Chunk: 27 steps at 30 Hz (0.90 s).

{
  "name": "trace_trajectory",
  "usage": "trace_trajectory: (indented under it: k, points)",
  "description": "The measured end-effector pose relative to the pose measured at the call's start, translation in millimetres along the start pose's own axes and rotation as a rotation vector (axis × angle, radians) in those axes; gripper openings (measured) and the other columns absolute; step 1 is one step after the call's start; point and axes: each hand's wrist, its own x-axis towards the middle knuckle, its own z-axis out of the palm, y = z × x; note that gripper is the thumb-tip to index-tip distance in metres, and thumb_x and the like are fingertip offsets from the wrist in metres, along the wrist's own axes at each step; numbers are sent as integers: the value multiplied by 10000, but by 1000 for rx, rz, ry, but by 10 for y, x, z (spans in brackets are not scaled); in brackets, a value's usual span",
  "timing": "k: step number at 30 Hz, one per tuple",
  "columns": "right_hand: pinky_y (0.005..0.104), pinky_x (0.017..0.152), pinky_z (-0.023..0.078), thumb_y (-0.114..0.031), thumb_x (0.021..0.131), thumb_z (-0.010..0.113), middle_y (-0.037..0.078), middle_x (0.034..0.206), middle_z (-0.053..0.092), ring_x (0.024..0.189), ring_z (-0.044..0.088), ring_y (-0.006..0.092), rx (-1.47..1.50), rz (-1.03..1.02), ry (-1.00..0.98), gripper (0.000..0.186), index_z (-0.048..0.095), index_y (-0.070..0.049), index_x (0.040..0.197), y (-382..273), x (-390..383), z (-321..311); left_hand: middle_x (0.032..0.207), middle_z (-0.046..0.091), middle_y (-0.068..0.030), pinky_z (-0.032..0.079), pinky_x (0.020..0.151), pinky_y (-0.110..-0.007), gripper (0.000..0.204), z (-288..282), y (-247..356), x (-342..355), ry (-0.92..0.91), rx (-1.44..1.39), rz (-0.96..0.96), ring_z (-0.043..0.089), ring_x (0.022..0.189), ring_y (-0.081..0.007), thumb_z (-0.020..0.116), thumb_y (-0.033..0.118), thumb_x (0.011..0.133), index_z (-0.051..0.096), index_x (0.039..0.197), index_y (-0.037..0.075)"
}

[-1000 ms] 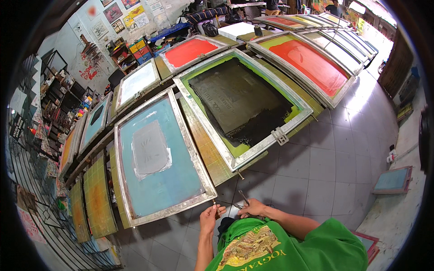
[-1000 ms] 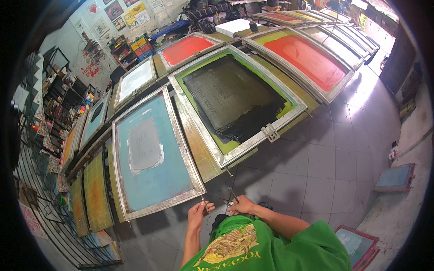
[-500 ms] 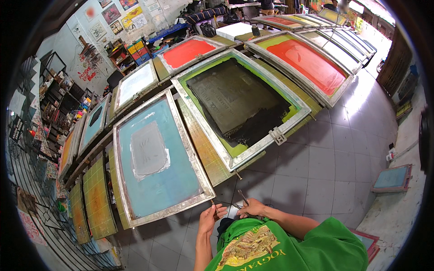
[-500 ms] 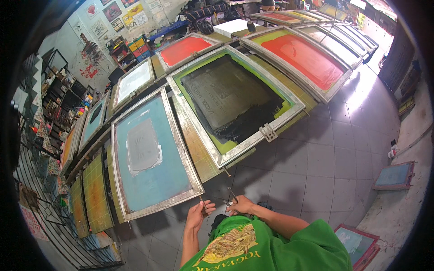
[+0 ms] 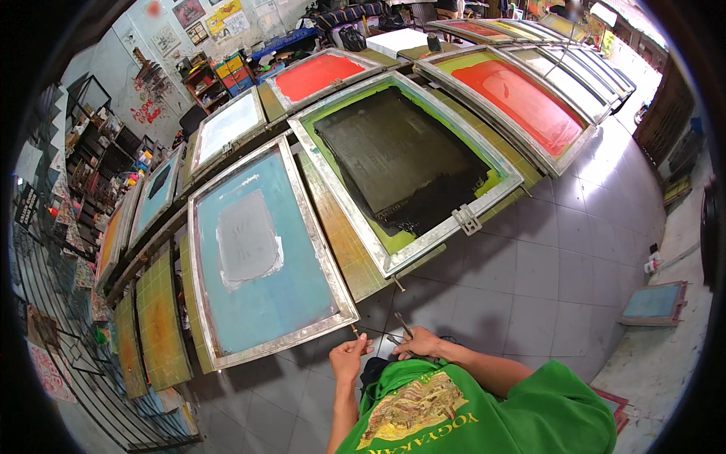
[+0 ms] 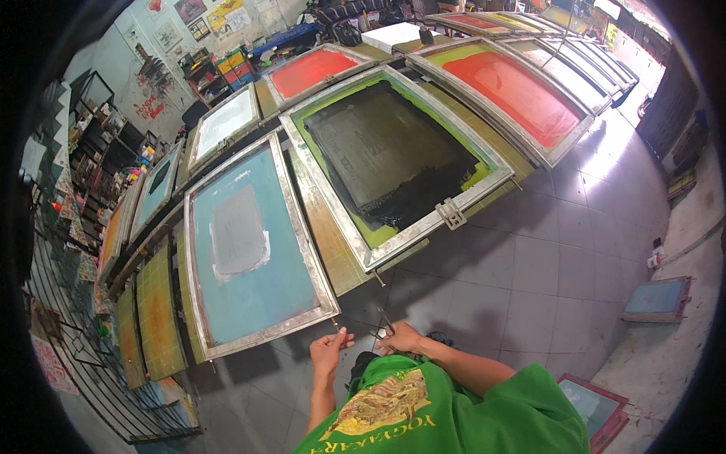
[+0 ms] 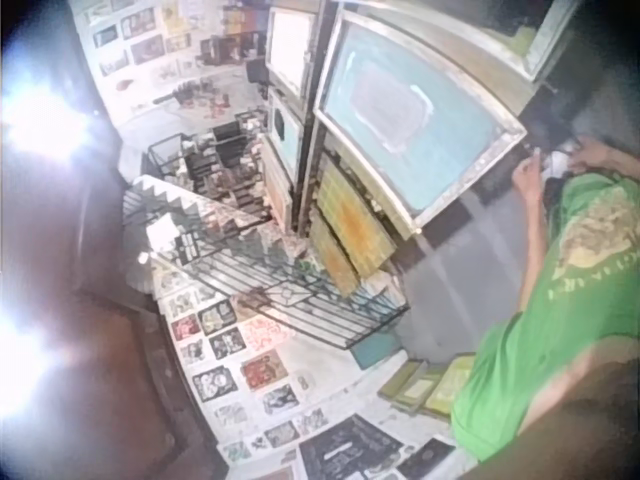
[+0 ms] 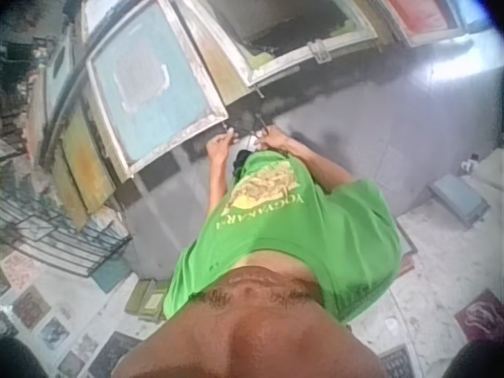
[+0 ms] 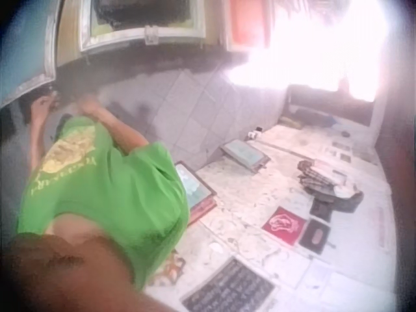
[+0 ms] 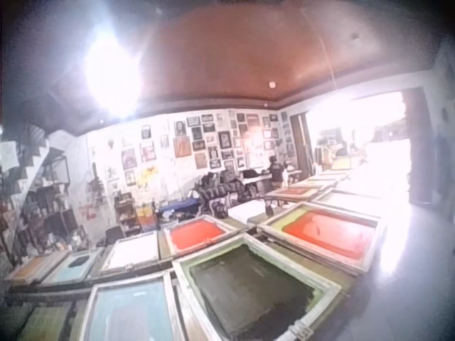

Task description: The person uses two wrenches to loosen and tighten clamps on the edges of screen-printing frames mounted on a workbench. The person repeatedly opens and closes the frame lids, adjusts the clamps, and repositions the frames while working in a print shop.

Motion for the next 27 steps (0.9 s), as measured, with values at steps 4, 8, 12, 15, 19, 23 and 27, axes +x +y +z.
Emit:
trace_trajectory:
  k: [4, 8, 12, 15, 19, 23, 27]
  points:
    - [298, 637, 610, -67, 942, 808, 233, 985, 777, 851, 792, 233, 0, -2, 18, 494, 356, -126, 754, 81, 40, -26, 1136, 775, -218, 574, 874, -301, 476, -30, 133, -98, -152, -142, -73, 776, 987, -220, 632, 345, 1090, 674, 1219, -112]
    - [315, 640, 611, -65, 948, 800, 242, 987, 775, 840, 790, 247, 27, -11, 12, 490, 351, -121, 756, 84, 60, -26, 1050, 796, -162, 532, 738, -251, 438, 0, 230, -88, -41, -75, -106, 774, 880, -188, 711, 364, 1042, 717, 1130, -65]
    - [329, 668, 633, -45, 964, 765, 250, 1023, 770, 824, 787, 254, -35, -13, 15, 472, 339, -120, 775, 17, 16, -15, 917, 793, -148, 570, 745, -267, 412, 15, 22, 30, 51, 93, 64, 758, 791, -168, 802, 349, 978, 762, 933, -60]
    - [333, 682, 640, -34, 980, 739, 237, 1027, 775, 820, 784, 249, 3, -22, 4, 447, 337, -120, 803, -63, -32, -14, 1082, 787, -199, 587, 831, -295, 423, -16, 56, 1, -78, -140, -70, 777, 925, -200, 694, 311, 1061, 720, 1129, -105]
    - [336, 691, 648, -29, 986, 734, 230, 1014, 775, 810, 782, 247, 69, 44, 50, 444, 336, -123, 812, -81, -56, -40, 1142, 776, -208, 574, 841, -286, 480, -24, 117, -58, -159, -227, -83, 779, 940, -219, 664, 338, 1077, 661, 1268, -102]
    - [332, 687, 643, -37, 981, 748, 230, 1001, 776, 805, 780, 244, 35, 26, 34, 461, 336, -122, 793, -59, -55, -25, 1138, 778, -210, 572, 862, -289, 508, 68, 218, -97, -27, 67, -58, 772, 947, -205, 620, 384, 1095, 672, 1240, -100]
    - [332, 673, 638, -47, 977, 760, 231, 993, 775, 802, 780, 245, 10, 15, 31, 460, 360, -116, 758, -67, -71, -26, 1133, 780, -204, 576, 891, -305, 497, 28, 207, -74, -120, -48, -81, 766, 950, -204, 592, 392, 1107, 677, 1206, -87]
